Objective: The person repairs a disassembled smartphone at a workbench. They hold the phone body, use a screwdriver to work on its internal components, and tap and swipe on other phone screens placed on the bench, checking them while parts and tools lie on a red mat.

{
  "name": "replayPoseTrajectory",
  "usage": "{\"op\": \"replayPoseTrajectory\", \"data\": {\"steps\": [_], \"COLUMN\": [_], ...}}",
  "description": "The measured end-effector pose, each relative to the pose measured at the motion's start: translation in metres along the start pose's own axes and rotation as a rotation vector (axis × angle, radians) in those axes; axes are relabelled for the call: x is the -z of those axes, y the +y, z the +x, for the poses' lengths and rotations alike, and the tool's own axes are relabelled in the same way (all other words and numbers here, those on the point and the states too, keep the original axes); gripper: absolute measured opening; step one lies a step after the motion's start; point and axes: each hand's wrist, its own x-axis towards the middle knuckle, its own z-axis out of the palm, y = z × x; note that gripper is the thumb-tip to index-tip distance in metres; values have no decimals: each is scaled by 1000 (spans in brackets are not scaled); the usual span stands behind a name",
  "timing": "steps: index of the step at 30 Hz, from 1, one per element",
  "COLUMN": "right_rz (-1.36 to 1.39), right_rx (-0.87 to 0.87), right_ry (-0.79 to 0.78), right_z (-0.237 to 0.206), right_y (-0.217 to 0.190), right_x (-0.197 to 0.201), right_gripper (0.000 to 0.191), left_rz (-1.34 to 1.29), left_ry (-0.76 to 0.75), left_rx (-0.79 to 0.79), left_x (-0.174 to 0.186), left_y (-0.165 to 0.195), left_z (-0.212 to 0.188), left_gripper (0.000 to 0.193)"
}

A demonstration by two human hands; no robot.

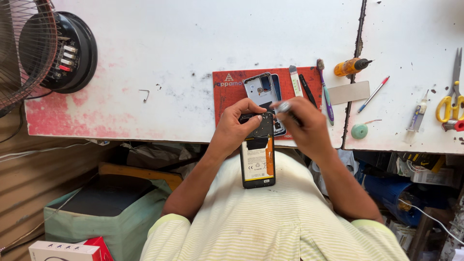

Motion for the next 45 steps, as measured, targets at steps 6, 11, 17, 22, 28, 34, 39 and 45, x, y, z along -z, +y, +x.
{"op": "replayPoseTrajectory", "data": {"steps": [6,11,17,22,28,34,39,45], "right_rz": [450,278,296,291,274,247,213,216], "right_rx": [95,374,396,411,390,426,446,463], "right_ry": [385,509,506,514,522,524,515,526], "right_z": [-16,-22,-22,-20,-21,-19,-17,-18], "right_y": [14,24,33,38,36,33,33,35], "right_x": [-6,-21,-30,-34,-34,-35,-35,-34], "right_gripper": [61,60,62,61,61,62,61,61], "left_rz": [-30,33,166,150,142,132,130,130], "left_ry": [15,34,69,75,80,77,77,78], "left_rx": [49,45,-35,-16,-3,-9,2,-4], "left_x": [-3,-6,-7,-8,-9,-9,-9,-10], "left_y": [5,4,-2,-3,0,1,2,4], "left_z": [1,1,6,6,5,6,6,6], "left_gripper": [8,8,8,6,7,7,7,6]}}
